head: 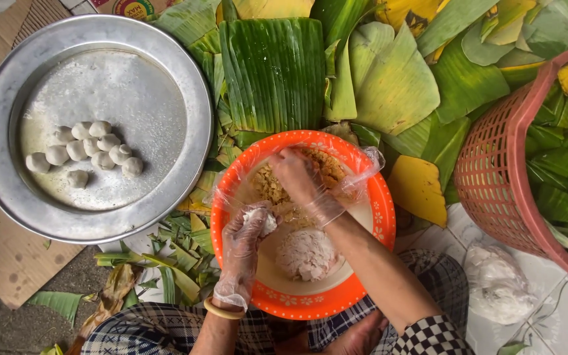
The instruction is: Forming small dough balls filled with mung bean paste on a floor covered with banana leaves.
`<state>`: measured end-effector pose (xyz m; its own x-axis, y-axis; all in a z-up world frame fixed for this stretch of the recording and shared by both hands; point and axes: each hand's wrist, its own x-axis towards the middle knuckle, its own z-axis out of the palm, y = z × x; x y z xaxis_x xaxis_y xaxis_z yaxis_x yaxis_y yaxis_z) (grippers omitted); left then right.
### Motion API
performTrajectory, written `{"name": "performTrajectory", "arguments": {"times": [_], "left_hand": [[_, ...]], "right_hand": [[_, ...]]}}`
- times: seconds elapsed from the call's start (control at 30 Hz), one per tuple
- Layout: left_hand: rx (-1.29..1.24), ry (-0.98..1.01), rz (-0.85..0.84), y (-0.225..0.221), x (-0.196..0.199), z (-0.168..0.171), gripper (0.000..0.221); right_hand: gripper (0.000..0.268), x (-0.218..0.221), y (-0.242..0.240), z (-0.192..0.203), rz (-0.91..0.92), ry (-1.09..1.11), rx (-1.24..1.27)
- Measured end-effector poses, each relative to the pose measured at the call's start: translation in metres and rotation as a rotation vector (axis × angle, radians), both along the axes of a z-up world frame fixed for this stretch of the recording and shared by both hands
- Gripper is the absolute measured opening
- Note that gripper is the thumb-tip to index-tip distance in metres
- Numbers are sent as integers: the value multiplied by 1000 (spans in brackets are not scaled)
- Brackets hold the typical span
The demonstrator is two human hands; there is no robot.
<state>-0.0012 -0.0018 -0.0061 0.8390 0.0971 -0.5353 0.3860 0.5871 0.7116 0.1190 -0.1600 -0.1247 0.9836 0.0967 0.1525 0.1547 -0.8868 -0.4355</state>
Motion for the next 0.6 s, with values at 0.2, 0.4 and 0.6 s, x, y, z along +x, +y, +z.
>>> {"name": "performTrajectory", "arguments": {"times": [0.2,0.4,0.6], "left_hand": [[70,-26,-67,0,-3,7,35],[50,-83,-5,-12,20,17,31],[29,-23,75,-16,22,28,32]], "right_hand": [[18,-18,-63,22,145,-28,95],[31,-41,-64,29,75,35,224],[35,-25,-28,40,79,46,383]]}}
